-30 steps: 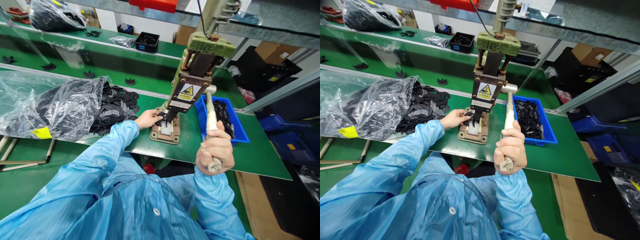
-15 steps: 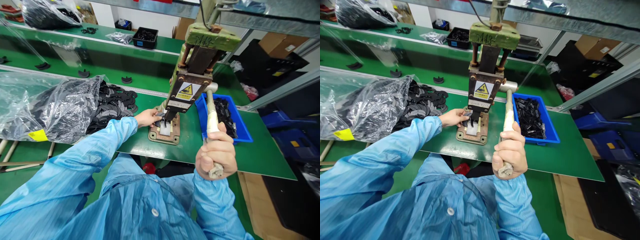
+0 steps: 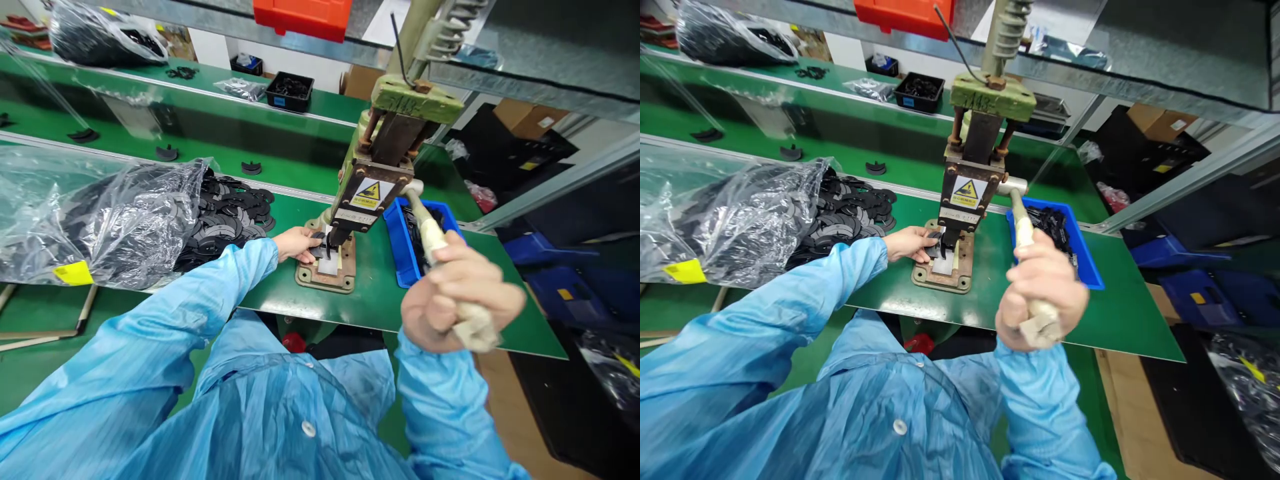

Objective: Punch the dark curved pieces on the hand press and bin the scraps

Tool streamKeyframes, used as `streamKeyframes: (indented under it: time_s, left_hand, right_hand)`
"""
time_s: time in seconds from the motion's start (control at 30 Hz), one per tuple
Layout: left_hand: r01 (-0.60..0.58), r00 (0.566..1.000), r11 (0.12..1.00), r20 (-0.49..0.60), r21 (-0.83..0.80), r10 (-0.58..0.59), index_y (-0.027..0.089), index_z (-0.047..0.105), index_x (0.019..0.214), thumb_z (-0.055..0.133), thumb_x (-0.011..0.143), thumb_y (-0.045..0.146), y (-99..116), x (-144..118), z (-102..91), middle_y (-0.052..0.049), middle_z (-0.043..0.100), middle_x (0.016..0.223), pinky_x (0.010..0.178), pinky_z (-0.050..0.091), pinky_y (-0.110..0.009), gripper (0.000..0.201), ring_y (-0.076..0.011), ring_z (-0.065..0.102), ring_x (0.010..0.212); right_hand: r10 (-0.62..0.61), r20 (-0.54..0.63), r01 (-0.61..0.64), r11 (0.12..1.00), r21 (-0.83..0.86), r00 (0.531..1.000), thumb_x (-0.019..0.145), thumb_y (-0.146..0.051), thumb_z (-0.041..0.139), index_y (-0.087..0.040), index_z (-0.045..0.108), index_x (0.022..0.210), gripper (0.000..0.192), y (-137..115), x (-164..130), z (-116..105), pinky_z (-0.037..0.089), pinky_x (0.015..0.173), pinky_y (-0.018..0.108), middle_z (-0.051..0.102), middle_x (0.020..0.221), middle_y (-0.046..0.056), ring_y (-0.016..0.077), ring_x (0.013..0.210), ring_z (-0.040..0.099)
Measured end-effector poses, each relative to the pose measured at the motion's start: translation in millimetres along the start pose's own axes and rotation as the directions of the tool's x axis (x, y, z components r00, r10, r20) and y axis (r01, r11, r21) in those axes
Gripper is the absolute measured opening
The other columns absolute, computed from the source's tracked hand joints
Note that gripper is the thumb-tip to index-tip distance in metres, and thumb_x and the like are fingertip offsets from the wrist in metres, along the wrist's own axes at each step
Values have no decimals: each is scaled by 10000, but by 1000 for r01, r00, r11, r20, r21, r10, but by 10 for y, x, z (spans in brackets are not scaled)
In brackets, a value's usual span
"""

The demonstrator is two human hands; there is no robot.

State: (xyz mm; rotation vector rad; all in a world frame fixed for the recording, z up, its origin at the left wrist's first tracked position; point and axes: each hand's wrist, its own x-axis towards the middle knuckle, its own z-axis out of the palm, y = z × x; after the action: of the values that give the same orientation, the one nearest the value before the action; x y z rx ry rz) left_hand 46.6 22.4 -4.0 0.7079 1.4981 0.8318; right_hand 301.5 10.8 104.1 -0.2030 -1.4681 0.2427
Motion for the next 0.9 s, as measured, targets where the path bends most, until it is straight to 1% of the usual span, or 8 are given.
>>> streamKeyframes:
  time_s: [0.17,0.23,0.33,0.4,0.5,0.6,0.7,0.9]
  left_hand:
    - [-111,994,990,-6,-88,111,185,538,916,742,1009,301,-70,-146,-5,0,708,705,533,567,-175,253,-128,738,552]
    - [-172,985,977,0,-128,174,186,525,904,753,1005,334,-110,-300,-62,-6,715,700,511,557,-169,290,-128,737,551]
    - [-260,962,951,44,-169,271,186,521,891,810,956,423,-178,-618,-154,-24,734,684,477,538,-165,380,-145,745,559]
    - [-307,941,935,91,-178,326,183,535,895,838,918,483,-209,-841,-173,-34,743,681,478,551,-183,427,-162,753,569]
    - [-360,914,921,141,-152,380,178,554,897,839,902,530,-219,-1114,-104,-45,749,684,494,580,-214,453,-171,749,565]
    - [-392,900,913,159,-112,406,178,561,891,830,906,529,-211,-1282,24,-50,752,695,498,583,-223,442,-166,737,553]
    - [-398,900,914,158,-84,406,179,574,891,817,916,513,-216,-1367,118,-50,755,713,483,573,-220,415,-160,725,544]
    - [-389,901,918,176,-79,397,175,585,894,807,919,513,-260,-1405,218,-47,749,714,475,571,-215,405,-162,728,542]
  right_hand:
    - [110,70,-117,989,95,991,951,-480,695,-260,572,1462,570,143,635,55,520,1210,510,602,1436,80,263,1414,625]
    - [197,46,-198,980,20,979,993,-396,641,-275,532,1475,509,225,529,-2,510,1207,479,583,1468,94,248,1451,597]
    - [300,89,-293,952,-85,950,964,-276,693,-246,602,1336,385,318,-36,-85,598,1060,384,682,1227,65,158,1145,721]
    - [466,343,-457,882,-111,816,952,-288,722,-229,635,1275,339,306,-511,-83,642,938,338,733,1095,39,138,1006,742]
    - [551,545,-576,805,-145,632,966,-387,718,-200,643,1299,389,177,-1073,19,660,889,346,747,1144,62,156,1010,741]
    - [582,608,-640,753,-153,540,991,-476,668,-178,652,1281,416,43,-1342,146,656,910,376,717,1218,71,164,1044,712]
    - [618,567,-670,727,-150,545,999,-492,648,-177,661,1243,398,-14,-1426,200,646,904,365,712,1204,66,156,1029,699]
    - [655,416,-658,736,-160,631,964,-451,686,-224,676,977,228,-80,-1502,185,627,804,348,735,980,38,167,886,712]
